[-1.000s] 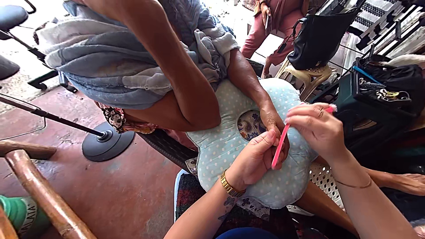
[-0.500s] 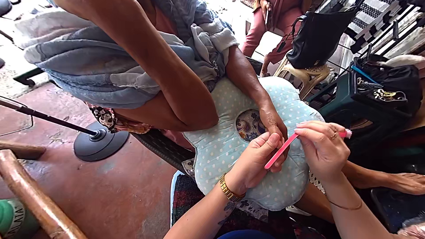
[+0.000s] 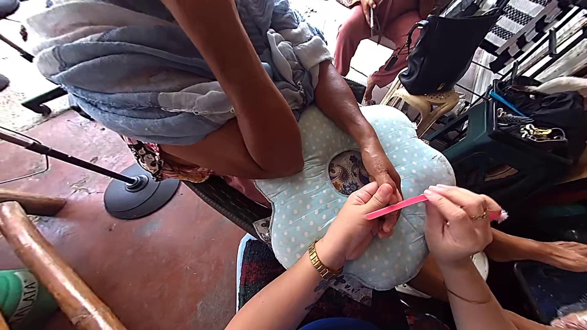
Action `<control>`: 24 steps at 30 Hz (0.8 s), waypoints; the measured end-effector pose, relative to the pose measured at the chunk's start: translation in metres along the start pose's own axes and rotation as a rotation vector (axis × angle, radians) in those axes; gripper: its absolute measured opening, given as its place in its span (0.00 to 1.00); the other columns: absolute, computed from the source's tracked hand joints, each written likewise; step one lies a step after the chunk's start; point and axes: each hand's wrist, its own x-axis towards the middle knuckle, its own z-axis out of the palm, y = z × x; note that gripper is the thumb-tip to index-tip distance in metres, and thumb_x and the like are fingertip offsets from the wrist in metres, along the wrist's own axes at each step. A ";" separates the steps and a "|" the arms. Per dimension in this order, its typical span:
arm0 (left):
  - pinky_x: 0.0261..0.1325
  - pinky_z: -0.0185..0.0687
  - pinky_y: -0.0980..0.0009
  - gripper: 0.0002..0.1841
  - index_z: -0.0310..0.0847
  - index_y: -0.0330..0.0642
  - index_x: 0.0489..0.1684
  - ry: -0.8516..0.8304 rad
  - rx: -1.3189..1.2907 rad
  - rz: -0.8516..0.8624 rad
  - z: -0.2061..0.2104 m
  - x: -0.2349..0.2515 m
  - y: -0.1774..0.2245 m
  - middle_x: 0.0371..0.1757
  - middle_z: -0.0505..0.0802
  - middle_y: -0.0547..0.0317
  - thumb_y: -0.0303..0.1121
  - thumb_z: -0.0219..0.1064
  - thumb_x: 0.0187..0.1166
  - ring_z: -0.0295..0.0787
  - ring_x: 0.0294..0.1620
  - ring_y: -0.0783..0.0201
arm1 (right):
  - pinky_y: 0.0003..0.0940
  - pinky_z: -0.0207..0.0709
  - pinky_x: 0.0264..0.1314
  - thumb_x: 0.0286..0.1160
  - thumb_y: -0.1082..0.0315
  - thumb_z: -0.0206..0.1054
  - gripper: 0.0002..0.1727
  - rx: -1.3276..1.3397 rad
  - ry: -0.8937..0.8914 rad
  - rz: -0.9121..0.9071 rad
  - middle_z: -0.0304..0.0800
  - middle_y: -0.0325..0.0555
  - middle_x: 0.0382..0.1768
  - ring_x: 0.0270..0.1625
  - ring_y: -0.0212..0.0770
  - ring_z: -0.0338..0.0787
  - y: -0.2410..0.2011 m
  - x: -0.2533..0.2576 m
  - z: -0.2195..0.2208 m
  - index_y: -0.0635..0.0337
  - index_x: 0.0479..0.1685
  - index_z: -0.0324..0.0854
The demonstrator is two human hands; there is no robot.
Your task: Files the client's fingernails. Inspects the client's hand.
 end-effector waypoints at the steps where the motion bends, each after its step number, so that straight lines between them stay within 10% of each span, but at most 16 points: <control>1: 0.25 0.74 0.83 0.16 0.77 0.40 0.36 0.010 0.015 0.000 0.001 0.000 0.000 0.24 0.84 0.62 0.34 0.46 0.93 0.78 0.20 0.76 | 0.38 0.72 0.68 0.85 0.67 0.66 0.07 -0.009 0.029 0.022 0.93 0.47 0.45 0.57 0.40 0.89 0.006 -0.001 0.002 0.57 0.44 0.89; 6: 0.23 0.74 0.84 0.20 0.84 0.30 0.52 0.052 0.070 0.024 0.002 0.000 -0.001 0.26 0.87 0.61 0.33 0.44 0.93 0.77 0.19 0.77 | 0.39 0.70 0.69 0.85 0.66 0.64 0.07 -0.011 0.014 0.010 0.92 0.46 0.46 0.58 0.39 0.88 -0.002 0.000 -0.001 0.55 0.45 0.89; 24: 0.18 0.65 0.86 0.17 0.83 0.32 0.46 0.060 0.074 -0.032 0.005 0.002 0.002 0.24 0.83 0.63 0.31 0.47 0.93 0.70 0.15 0.79 | 0.37 0.72 0.67 0.84 0.65 0.67 0.07 -0.020 -0.016 0.044 0.93 0.45 0.41 0.52 0.38 0.90 -0.004 0.000 -0.007 0.55 0.43 0.90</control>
